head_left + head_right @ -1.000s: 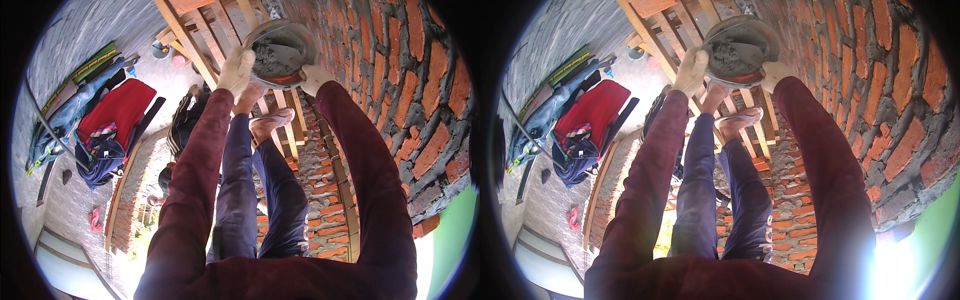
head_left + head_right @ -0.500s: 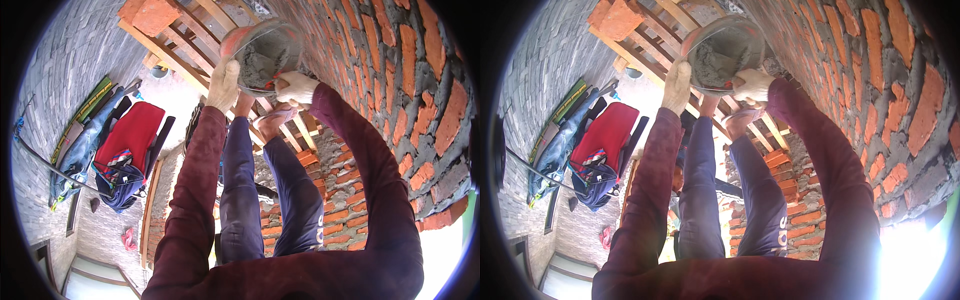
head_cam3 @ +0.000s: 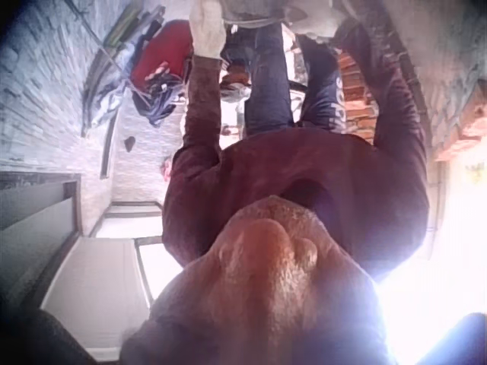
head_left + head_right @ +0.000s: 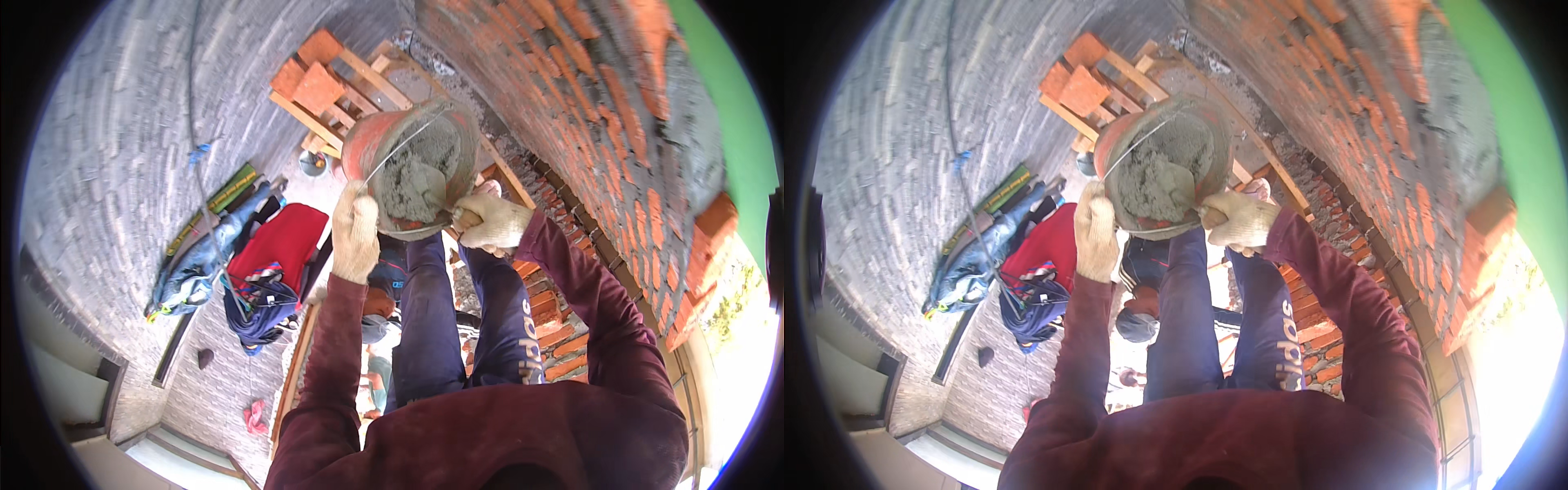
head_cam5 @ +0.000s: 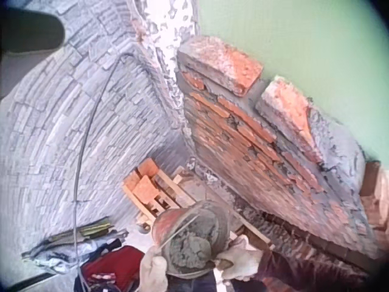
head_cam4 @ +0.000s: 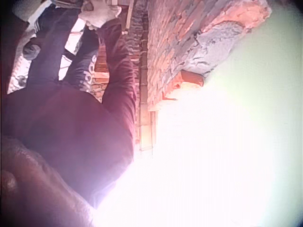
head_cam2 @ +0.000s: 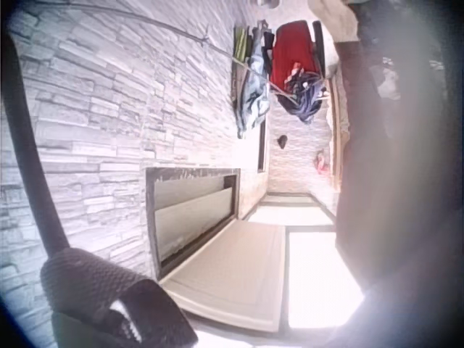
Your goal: The person applies mortar to a brick wall using a trowel and places bricks one by one to extend the wall. They repeatedly scoop mortar from a bucket, spread it on the wall, and position bricks while standing on a wooden scaffold.
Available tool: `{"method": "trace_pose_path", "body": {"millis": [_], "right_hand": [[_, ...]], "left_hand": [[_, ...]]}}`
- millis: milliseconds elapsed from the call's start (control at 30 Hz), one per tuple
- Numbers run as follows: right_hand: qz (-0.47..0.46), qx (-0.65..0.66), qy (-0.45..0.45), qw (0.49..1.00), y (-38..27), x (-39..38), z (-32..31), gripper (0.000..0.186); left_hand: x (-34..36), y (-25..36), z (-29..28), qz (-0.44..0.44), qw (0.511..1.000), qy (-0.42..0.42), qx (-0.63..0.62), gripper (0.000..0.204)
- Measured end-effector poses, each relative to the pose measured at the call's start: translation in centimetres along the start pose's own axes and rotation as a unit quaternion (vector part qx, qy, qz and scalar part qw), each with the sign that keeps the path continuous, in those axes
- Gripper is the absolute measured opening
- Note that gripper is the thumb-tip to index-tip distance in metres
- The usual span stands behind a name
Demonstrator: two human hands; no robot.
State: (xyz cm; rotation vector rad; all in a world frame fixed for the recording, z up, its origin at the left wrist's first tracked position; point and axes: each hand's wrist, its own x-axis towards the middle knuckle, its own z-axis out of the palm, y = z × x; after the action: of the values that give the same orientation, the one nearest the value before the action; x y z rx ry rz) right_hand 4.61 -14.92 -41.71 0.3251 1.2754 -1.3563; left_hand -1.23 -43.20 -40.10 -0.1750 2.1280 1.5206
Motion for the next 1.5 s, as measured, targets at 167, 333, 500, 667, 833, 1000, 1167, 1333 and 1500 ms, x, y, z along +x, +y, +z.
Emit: {"method": "trace_pose_path", "body": {"millis": [167, 333, 500, 667, 833, 1000, 1167, 1333, 1500], "right_hand": [[-0.026, 0.025, -0.007, 0.999, -3.1, -9.8, 0.6, 0.04], [-0.105, -0.029, 0.096, 0.989, -6.5, -18.6, 0.5, 0.031], [-0.163, 0.049, 0.102, 0.98, -6.8, -24.9, 0.9, 0.037], [-0.106, 0.185, 0.208, 0.955, -7.0, -32.7, -0.3, 0.035], [-0.17, -0.129, 0.53, 0.821, -8.5, -34.6, -4.3, 0.036], [-0.017, -0.291, 0.67, 0.683, -6.2, -27.9, -9.2, 0.023], [-0.096, -0.206, 0.725, 0.651, -8.9, -32.2, -5.9, 0.024], [-0.046, -0.142, 0.577, 0.803, -8.6, -34.6, -5.9, 0.044], [0.055, -0.113, 0.537, 0.834, -5.8, -31.4, -11.5, 0.054]], "left_hand": [[-2.3, 10.7, -0.9, 0.042, 0.999, -0.014, -0.016, 0.036], [-3.5, 16.2, -0.9, 0.032, 0.996, -0.006, -0.085, 0.046], [-2.1, 19.1, -0.9, 0.028, 0.994, -0.024, -0.105, 0.058], [-2.4, 20.1, -1.0, 0.026, 0.995, -0.016, -0.095, 0.071], [-4.0, 18.9, -4.2, -0.016, 0.996, 0.016, -0.085, 0.07], [-4.1, 19.0, -6.2, -0.079, 0.993, 0.011, -0.085, 0.056], [-5.2, 17.3, -10.2, -0.09, 0.992, 0.051, -0.066, 0.06], [-5.1, 17.5, -11.0, -0.107, 0.989, 0.093, -0.038, 0.053], [-3.5, 18.1, -11.9, -0.101, 0.993, 0.059, 0.008, 0.05]]}}
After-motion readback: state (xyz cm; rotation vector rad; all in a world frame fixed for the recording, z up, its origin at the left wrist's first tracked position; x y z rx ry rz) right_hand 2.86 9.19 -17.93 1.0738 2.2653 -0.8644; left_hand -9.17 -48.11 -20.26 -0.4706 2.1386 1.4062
